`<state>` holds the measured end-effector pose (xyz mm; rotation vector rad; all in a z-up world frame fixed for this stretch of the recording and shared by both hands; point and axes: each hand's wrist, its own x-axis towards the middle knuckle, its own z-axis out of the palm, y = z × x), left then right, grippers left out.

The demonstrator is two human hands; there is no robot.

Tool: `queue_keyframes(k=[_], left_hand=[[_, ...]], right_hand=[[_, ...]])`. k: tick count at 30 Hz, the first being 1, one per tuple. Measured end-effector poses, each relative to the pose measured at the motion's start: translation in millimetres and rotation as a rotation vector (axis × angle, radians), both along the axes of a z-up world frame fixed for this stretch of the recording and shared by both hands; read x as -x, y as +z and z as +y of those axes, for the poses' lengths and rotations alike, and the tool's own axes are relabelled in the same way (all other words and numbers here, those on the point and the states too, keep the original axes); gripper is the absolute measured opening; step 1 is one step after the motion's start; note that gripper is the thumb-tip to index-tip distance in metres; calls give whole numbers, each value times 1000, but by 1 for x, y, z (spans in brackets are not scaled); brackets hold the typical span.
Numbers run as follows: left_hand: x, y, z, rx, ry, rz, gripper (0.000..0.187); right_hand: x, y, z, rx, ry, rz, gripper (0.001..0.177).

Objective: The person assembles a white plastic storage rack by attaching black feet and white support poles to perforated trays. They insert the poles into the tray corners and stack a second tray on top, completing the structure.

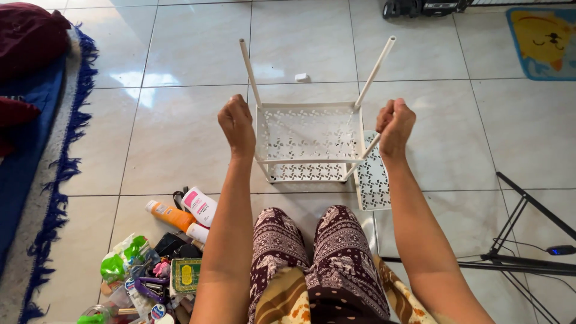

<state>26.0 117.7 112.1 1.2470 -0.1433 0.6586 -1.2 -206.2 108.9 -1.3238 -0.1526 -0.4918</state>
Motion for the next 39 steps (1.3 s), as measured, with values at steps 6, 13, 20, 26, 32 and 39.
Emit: queue_keyframes(k=[6, 13, 20, 26, 32, 39], left_hand=[[40, 1, -45, -393, 605, -270, 49], [76, -53, -138, -653, -155, -411, 67], [71, -103, -124, -505, -292, 150, 23], [54, -137, -110, -433, -368, 303, 44], [40, -135, -50, -378, -128, 280, 55], [46, -64, -48, -432, 359, 14, 35]], right_hand=[[15, -1, 16, -88, -59, 25, 56], [37, -23, 78, -53, 88, 73, 57], [-10, 2, 81, 259, -265, -184, 52], [-61, -1, 60, 435, 132, 7, 39], [-28, -24, 52, 465, 166, 83, 52], [-2, -61, 80, 338, 274, 422, 62]])
